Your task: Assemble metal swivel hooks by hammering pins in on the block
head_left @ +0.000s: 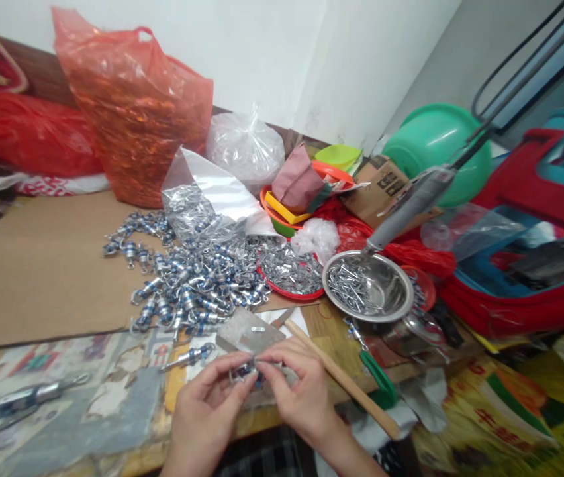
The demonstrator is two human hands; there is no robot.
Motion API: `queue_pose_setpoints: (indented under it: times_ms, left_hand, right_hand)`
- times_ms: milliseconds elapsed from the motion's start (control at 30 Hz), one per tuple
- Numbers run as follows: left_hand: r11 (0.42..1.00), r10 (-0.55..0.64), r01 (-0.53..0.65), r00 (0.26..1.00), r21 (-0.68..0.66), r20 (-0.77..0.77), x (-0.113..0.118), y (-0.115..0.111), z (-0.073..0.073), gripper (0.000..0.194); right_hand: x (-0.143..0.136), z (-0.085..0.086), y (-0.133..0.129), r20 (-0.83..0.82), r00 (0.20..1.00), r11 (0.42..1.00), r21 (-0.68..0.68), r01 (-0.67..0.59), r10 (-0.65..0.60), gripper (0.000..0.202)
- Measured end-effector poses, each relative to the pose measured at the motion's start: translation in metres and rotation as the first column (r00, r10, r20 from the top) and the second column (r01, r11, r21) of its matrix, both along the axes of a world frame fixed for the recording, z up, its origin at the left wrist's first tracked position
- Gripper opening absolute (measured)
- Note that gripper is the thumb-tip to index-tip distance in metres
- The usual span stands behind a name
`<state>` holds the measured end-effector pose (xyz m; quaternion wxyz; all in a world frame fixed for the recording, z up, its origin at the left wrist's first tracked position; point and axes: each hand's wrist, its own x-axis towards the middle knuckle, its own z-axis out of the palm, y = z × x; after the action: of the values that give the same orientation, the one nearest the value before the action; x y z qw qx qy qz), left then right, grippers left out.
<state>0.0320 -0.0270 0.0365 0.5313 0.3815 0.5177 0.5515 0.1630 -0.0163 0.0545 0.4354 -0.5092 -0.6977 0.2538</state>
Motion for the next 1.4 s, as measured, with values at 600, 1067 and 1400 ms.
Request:
queue_pose_setpoints:
  times_ms: [600,1067,1400]
  left_hand:
    - [0.953,0.035,0.108,0.891,0.285,-0.453,-0.020,0.003,0.003,0.014]
    - [0.905,0.118,0.106,0.868,0.413,-0.483,-0.017,0.000,0.007,0.019]
    - [0.954,-0.038,0.172,0.880,0.244,-0.474,-0.021,0.004,0.007,0.017]
  right_hand:
    - [-0.012,-0.005,-0.007,-0.213,0.977,0.985,0.174,0.020,0.018,0.010]
    - [-0.016,-0.007,-0.007,-0.388,0.919,0.997,-0.024,0.071,-0.075,0.018]
    - [-0.017,-0.007,-0.008,-0.427,0.903,0.999,-0.006,0.051,-0.049,0.020]
